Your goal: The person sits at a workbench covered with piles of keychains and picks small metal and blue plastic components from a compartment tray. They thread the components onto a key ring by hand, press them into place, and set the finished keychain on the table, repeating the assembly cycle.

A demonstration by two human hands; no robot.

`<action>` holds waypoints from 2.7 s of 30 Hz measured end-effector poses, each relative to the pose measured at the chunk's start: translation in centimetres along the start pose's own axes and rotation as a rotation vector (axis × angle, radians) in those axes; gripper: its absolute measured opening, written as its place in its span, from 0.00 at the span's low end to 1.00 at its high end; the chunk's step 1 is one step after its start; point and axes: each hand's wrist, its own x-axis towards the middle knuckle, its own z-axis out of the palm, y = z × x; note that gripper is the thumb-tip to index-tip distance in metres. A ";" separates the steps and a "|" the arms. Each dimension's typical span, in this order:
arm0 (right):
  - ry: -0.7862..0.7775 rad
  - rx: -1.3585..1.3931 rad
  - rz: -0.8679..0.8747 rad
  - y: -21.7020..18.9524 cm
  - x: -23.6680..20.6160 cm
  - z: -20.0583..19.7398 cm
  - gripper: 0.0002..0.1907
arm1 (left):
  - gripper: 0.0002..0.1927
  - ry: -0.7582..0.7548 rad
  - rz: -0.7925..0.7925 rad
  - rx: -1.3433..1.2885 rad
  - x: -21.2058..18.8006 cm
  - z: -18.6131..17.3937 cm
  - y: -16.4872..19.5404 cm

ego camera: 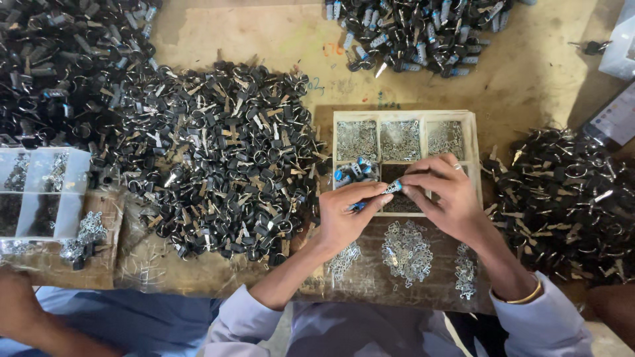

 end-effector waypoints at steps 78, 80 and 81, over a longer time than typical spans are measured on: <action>-0.113 0.297 0.166 -0.9 -0.5 0.0 0.08 | 0.08 -0.084 0.042 0.049 -0.2 0.3 -0.7; -0.103 0.195 0.097 -1.1 -0.7 0.0 0.08 | 0.08 -0.074 0.047 0.051 -0.2 0.5 -0.7; -0.099 0.146 0.064 -1.1 -0.8 0.0 0.08 | 0.07 -0.072 0.052 0.043 -0.2 0.5 -0.8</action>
